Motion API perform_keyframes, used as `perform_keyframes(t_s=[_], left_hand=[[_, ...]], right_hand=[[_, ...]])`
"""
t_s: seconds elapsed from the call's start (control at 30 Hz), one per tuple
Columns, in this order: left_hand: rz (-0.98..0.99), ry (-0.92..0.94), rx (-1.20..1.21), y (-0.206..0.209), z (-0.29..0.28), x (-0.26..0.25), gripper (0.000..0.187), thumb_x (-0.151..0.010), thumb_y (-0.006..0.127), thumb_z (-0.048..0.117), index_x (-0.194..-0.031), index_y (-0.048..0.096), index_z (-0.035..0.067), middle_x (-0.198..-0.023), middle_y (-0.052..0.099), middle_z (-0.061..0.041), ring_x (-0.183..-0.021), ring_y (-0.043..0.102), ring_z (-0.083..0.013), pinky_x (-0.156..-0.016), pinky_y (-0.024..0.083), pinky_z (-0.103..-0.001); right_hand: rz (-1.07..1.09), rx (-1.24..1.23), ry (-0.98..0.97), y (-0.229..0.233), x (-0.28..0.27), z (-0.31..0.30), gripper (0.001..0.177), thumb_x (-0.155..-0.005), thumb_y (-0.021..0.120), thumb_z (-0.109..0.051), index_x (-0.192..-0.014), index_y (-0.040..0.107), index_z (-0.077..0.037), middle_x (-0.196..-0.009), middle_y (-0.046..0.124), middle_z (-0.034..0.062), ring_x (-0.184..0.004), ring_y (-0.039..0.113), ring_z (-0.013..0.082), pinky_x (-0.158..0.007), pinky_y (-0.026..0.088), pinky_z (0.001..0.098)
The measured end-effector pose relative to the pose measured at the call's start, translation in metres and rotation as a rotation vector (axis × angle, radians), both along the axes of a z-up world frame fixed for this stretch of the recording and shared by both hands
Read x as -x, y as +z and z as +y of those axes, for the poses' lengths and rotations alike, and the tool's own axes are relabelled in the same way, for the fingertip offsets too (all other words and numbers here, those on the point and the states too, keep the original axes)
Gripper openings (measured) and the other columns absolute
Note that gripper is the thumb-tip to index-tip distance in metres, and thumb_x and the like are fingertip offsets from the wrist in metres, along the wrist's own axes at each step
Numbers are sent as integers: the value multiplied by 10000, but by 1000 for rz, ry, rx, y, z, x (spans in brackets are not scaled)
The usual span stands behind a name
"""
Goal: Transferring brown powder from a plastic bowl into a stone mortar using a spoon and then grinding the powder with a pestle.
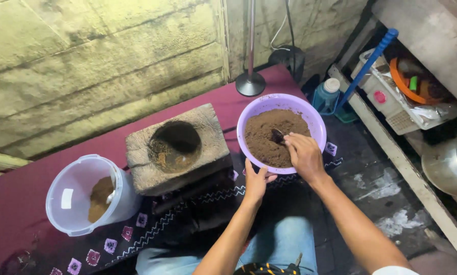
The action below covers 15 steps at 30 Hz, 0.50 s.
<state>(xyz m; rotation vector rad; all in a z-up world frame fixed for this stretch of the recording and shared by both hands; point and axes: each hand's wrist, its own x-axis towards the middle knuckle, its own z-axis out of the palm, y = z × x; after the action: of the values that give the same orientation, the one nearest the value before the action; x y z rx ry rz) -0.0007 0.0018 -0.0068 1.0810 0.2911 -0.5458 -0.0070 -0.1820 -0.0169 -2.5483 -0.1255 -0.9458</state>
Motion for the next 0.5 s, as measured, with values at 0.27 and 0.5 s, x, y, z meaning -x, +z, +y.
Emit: perform_keyframes(t_s=[0.27, 0.5], left_hand=[[1, 8, -50, 4, -1, -2, 866, -957, 482, -40, -1619, -52, 126, -1520, 187, -389, -1084, 635, -561, -859, 640, -537], [9, 21, -45, 5, -3, -2, 873, -957, 482, -44, -1619, -58, 140, -1491, 201, -397, -1090, 620, -584, -857, 633, -558]], right_hand=[[52, 133, 220, -11, -15, 10, 139, -985, 645, -201, -1030, 766, -148, -1060, 800, 9, -1122, 724, 204, -933, 519, 374], [96, 2, -131, -51, -3, -32, 234, -1085, 568, -260, -1055, 757, -124, -920, 756, 37, -962, 733, 234, -876, 523, 372]])
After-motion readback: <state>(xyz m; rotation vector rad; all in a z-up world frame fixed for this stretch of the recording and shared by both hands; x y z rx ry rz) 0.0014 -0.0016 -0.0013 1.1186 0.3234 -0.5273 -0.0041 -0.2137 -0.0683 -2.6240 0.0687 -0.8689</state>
